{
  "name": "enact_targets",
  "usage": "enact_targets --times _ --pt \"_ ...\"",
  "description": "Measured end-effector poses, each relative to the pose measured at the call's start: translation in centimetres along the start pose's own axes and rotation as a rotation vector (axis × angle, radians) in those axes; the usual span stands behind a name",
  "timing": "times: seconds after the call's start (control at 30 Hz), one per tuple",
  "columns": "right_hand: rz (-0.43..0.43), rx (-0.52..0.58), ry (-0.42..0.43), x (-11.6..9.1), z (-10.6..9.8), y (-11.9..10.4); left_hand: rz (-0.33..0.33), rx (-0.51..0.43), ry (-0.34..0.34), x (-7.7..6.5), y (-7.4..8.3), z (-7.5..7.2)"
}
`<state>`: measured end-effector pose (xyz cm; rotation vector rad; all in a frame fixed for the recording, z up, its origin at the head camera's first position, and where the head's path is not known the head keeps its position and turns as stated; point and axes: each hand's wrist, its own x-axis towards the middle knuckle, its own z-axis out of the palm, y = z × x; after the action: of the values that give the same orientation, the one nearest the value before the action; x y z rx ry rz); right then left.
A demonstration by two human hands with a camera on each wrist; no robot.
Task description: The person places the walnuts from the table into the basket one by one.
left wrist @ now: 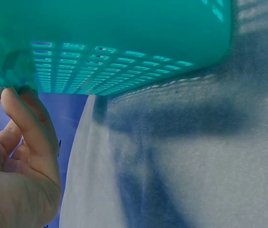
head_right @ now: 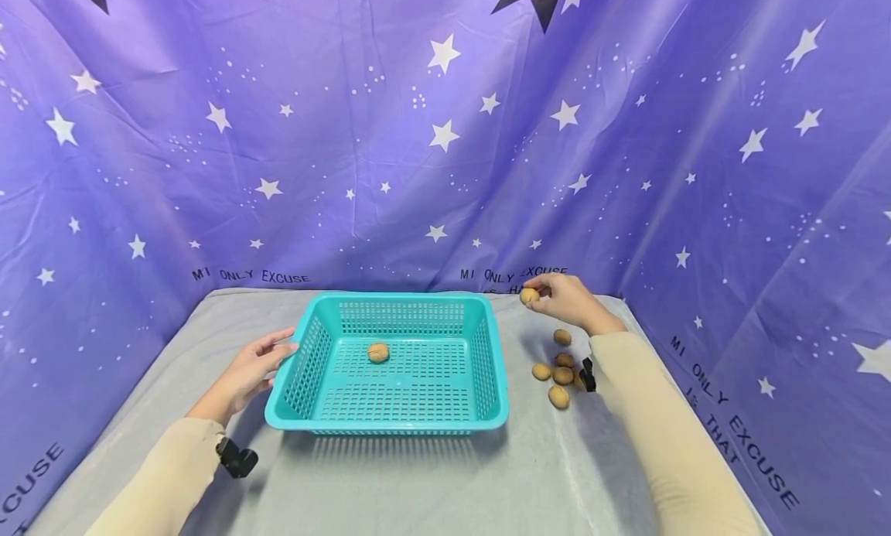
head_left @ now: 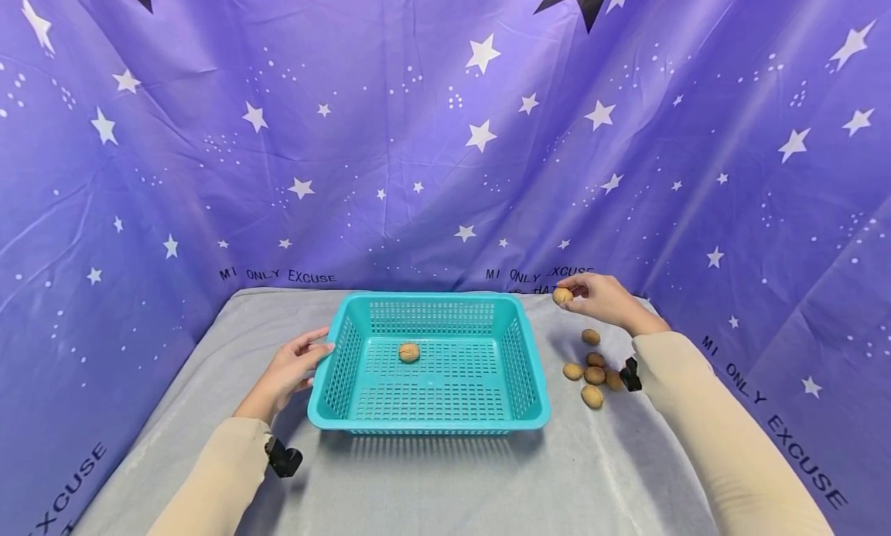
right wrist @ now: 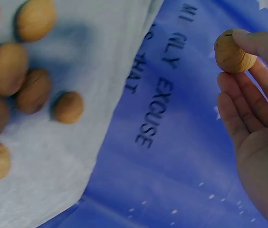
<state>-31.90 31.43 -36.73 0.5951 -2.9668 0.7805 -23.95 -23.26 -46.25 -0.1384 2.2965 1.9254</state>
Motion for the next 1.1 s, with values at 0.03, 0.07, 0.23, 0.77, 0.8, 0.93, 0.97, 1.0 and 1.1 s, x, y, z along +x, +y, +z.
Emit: enact_targets --times 0.03,0.07,0.23,0.77,0.8,0.93,0.97,1.0,1.1 --pt "-0.007 0.001 -0.002 0.3 -0.1 -0.4 0.001 0.000 -0.001 0.0 0.0 0.0" --pt "-0.011 0.002 -0.002 0.5 -0.1 -0.8 0.001 0.000 -0.002 0.0 0.0 0.0" --pt "-0.071 0.000 0.001 1.7 0.1 -2.8 0.001 0.001 -0.001 0.1 0.0 0.0" --pt "-0.203 -0.013 -0.062 5.1 3.0 -8.9 -0.009 0.000 -0.005 0.0 0.0 -0.1" --pt "-0.210 -0.013 -0.071 5.2 3.3 -9.1 -0.011 -0.002 -0.005 -0.1 0.0 0.0" --pt "-0.219 0.000 -0.103 5.8 4.5 -10.0 -0.008 -0.011 -0.008 -0.1 0.0 0.0" --pt "-0.219 0.007 -0.115 6.0 4.9 -10.2 -0.007 -0.013 -0.009 0.0 0.0 0.0" --pt "-0.212 0.015 -0.129 6.2 5.2 -10.4 -0.005 -0.016 -0.009 0.0 0.0 0.0" --pt "-0.194 0.022 -0.171 6.9 6.5 -10.9 -0.010 -0.020 -0.007 0.1 -0.1 0.0"
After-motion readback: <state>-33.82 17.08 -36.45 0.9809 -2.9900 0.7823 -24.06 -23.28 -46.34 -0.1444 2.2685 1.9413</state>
